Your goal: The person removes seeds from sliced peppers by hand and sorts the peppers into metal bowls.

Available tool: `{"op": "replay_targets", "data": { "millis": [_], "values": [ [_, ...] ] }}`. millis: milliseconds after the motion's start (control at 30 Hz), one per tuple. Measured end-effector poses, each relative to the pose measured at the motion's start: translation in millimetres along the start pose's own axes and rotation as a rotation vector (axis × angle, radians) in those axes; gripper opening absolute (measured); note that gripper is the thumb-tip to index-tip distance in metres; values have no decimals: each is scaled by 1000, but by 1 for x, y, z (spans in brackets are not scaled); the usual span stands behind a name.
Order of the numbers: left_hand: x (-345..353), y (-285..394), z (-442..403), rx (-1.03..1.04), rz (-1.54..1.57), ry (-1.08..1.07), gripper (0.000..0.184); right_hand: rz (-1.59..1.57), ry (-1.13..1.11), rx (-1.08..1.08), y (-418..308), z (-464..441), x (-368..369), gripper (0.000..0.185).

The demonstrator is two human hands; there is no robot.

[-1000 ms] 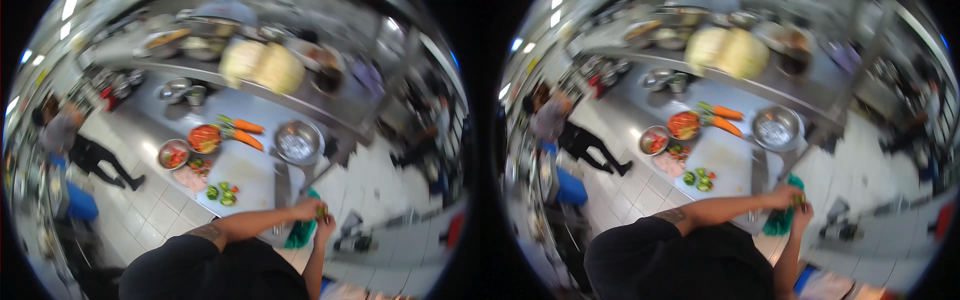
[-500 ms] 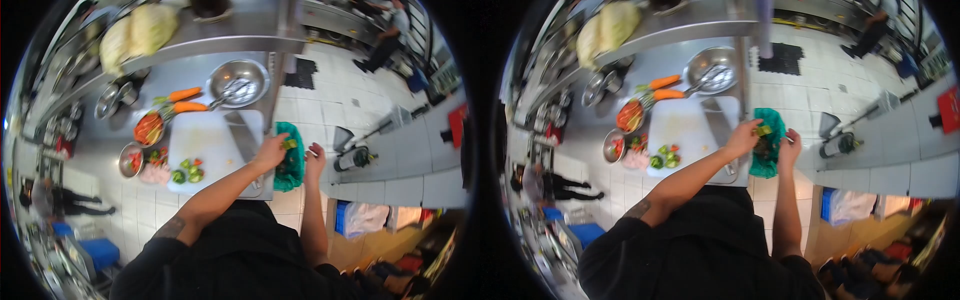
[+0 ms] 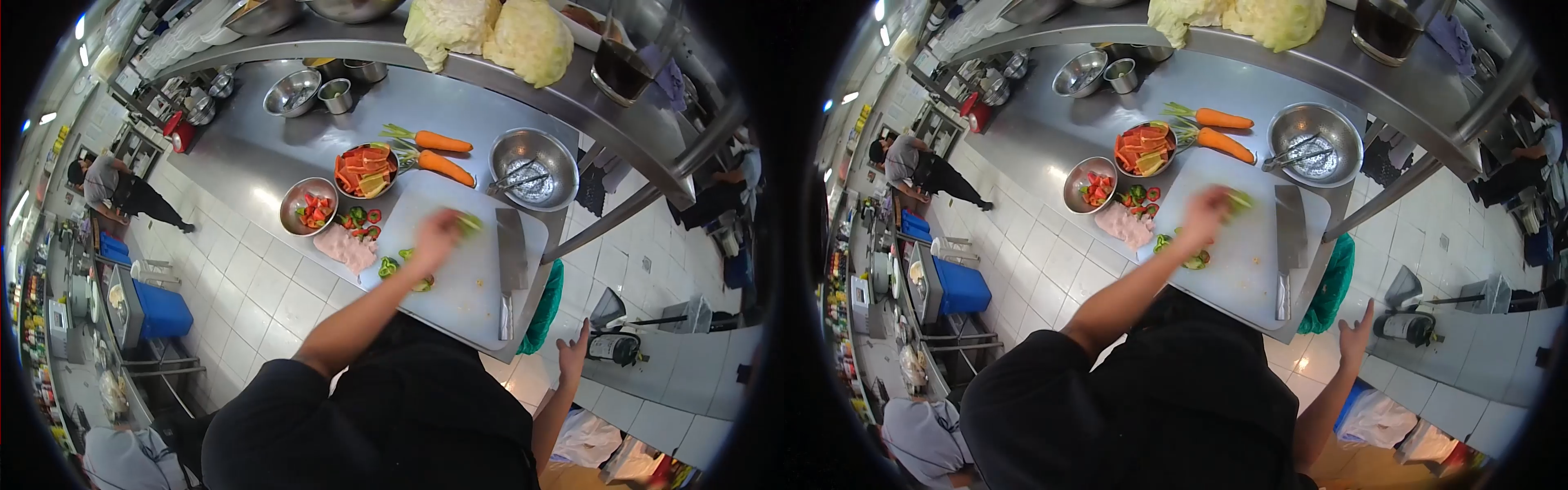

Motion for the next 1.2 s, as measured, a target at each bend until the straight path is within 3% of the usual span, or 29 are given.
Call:
{"op": "replay_targets", "data": {
  "millis": [67, 100, 200, 333, 400, 433, 467, 533, 600, 667, 733, 800, 867, 933, 967, 1033, 1133, 1167, 1200],
  "values": [
    [-102, 11, -20, 95, -10, 393, 21, -362, 3, 457, -11, 3, -8, 82],
    [-145, 13, -29, 161, -60, 591, 17, -375, 25, 451, -15, 2, -5, 73],
    [-229, 14, -68, 281, -87, 864, 18, -373, 12, 448, -54, -19, 8, 66],
    [-250, 12, -98, 48, -100, 784, 27, -386, -45, 340, -133, -62, 12, 55],
    [-247, 16, -102, 5, -622, 669, 32, -309, -124, 347, -148, -76, 11, 55],
    [-250, 8, -106, 80, -581, 605, 44, -291, -117, 361, -132, -78, 12, 55],
    [-249, 5, -106, 74, -579, 578, 44, -183, -72, 413, -97, -75, 13, 56],
    [-251, 16, -94, 180, -562, 691, 52, -63, -23, 485, -104, -72, 7, 57],
    [-259, 18, -92, 102, -542, 588, 60, 23, 289, 82, -149, -74, 3, 56],
    [-267, 16, -94, 177, -585, 588, 60, 89, 314, 34, -164, -72, 11, 55],
    [-259, 26, -79, 226, -633, 646, 53, -70, 61, 261, -186, -72, 29, 45],
    [-233, 31, -61, 294, -656, 477, 37, -128, -144, 254, -233, -77, 70, 30],
    [-180, 19, -39, 284, -584, 18, 21, -361, -193, 18, -286, -84, 119, 17],
    [-137, 0, -20, 260, -639, -329, 18, -406, -323, -139, -340, -98, 147, 17],
    [-121, -11, -15, 304, -673, -363, 21, -419, -328, -153, -342, -102, 157, 17],
    [-103, -18, -5, 340, -717, -364, 24, -145, -480, -367, -347, -108, 182, 20],
    [-95, -11, 5, 440, -620, -297, 30, -235, -530, -263, -346, -118, 183, 28],
    [-95, -15, 5, 237, -368, -297, 30, -239, -541, -270, -347, -117, 185, 28],
    [-94, -19, 9, 33, -110, -297, 31, -453, -485, -182, -358, -118, 178, 30]
  ]
}}
Point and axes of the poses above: each hand's wrist, its own z-axis away from the middle knuckle, its own x-axis out of the palm, y = z × x, the point moved 3 cm from there along -z, towards the middle knuckle, and after that the axes turned 12 degrees about -x, right-handed, at the moved point
